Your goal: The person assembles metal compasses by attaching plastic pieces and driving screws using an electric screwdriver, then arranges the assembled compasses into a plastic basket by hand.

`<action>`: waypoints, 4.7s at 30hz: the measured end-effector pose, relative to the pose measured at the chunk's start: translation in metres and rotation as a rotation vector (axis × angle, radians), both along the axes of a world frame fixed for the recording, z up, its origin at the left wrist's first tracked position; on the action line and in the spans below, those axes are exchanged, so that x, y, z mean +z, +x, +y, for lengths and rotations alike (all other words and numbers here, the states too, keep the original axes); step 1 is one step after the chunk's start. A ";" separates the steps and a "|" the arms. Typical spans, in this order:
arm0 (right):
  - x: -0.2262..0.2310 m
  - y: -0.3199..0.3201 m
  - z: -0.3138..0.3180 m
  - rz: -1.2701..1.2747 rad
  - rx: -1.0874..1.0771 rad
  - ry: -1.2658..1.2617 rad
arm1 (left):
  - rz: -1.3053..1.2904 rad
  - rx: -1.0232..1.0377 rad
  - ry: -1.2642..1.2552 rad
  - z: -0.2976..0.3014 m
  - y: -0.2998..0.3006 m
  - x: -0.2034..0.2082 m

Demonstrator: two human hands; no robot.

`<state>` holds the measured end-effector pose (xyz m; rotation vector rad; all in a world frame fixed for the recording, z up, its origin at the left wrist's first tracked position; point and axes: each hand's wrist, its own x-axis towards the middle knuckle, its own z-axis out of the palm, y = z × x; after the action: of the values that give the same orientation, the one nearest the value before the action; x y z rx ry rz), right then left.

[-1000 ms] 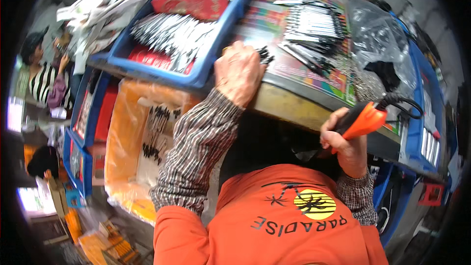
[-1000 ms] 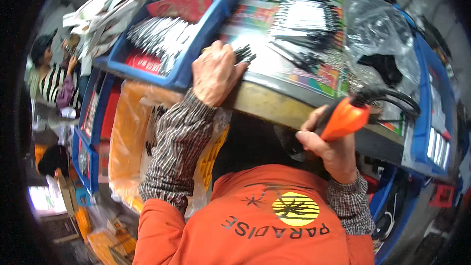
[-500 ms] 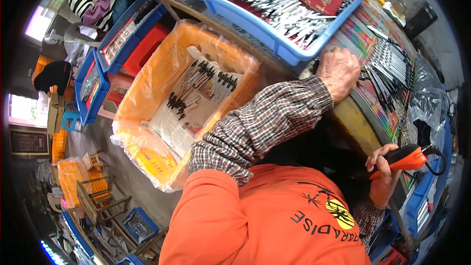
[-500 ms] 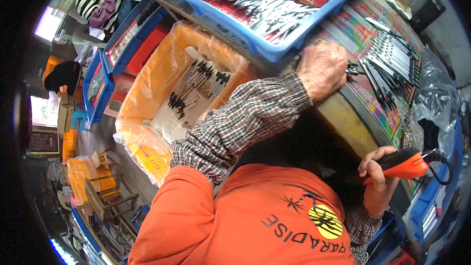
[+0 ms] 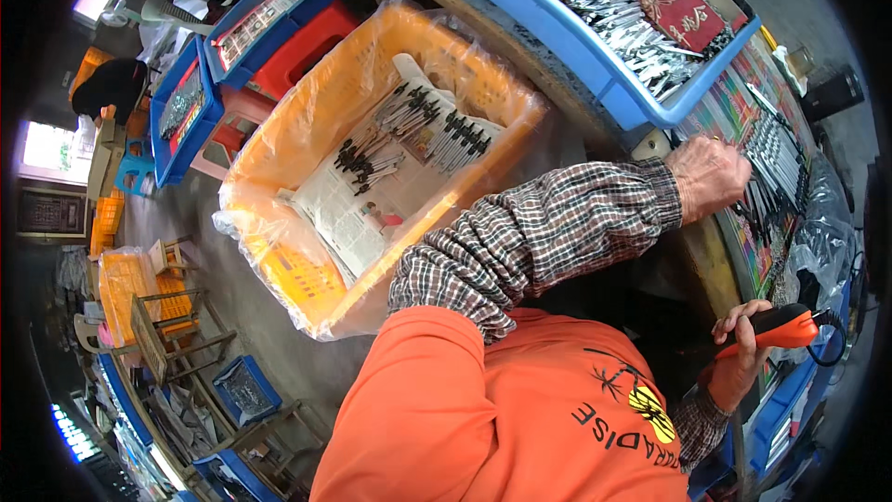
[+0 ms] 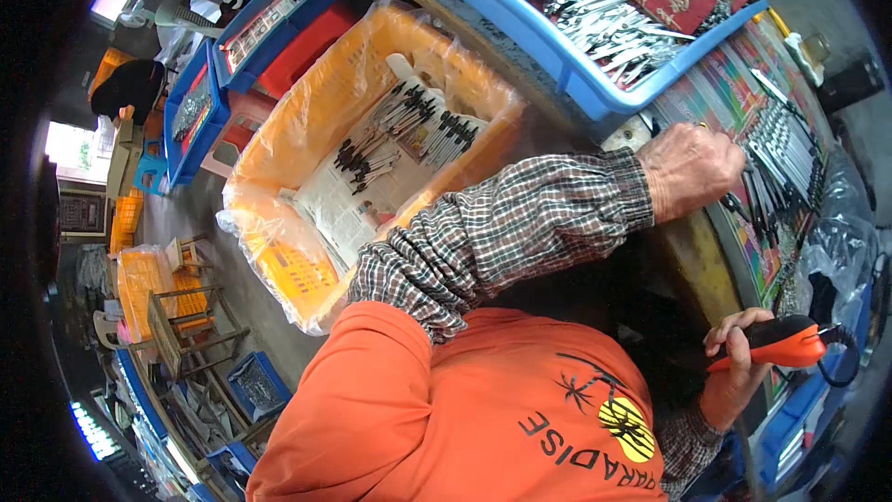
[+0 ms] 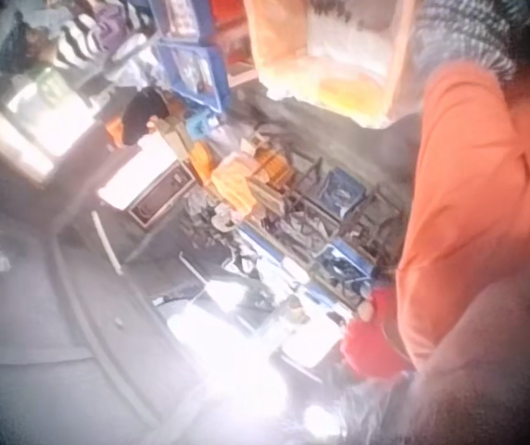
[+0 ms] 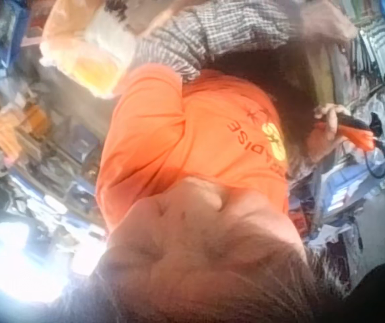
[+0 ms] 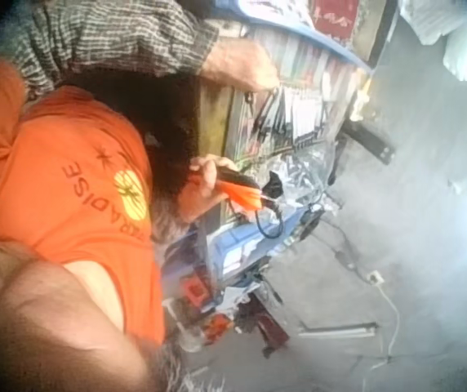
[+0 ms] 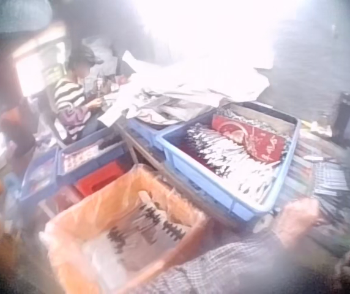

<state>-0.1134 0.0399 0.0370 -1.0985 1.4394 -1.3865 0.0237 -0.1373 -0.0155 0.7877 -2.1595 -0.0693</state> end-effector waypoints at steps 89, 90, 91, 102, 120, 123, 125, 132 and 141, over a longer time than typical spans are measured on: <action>0.011 0.001 -0.020 0.129 0.030 0.262 | -0.337 0.824 0.828 0.119 0.318 -0.262; 0.011 0.004 -0.022 0.133 0.032 0.260 | -0.346 0.809 0.841 0.117 0.317 -0.262; 0.010 0.007 -0.023 0.145 0.016 0.257 | -0.354 0.793 0.855 0.114 0.316 -0.264; 0.005 -0.012 -0.032 -0.017 0.013 0.293 | -0.119 0.912 0.536 0.041 0.338 -0.278; 0.003 -0.028 -0.039 -0.109 0.112 0.314 | -0.220 0.993 0.516 0.007 0.339 -0.309; 0.003 -0.030 -0.039 -0.100 0.140 0.316 | -0.154 0.972 0.518 0.008 0.340 -0.317; 0.002 -0.030 -0.038 -0.103 0.122 0.311 | -0.086 0.940 0.538 0.007 0.344 -0.319; 0.002 -0.037 -0.037 -0.140 0.124 0.300 | 0.219 0.899 0.685 0.008 0.363 -0.308; 0.001 -0.042 -0.037 -0.107 0.141 0.293 | 0.044 0.829 0.639 0.006 0.356 -0.308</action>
<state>-0.1558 0.0032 0.0384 -0.9045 1.4065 -1.0788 0.3797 -0.1312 -0.3233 1.9612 -1.6065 -0.3476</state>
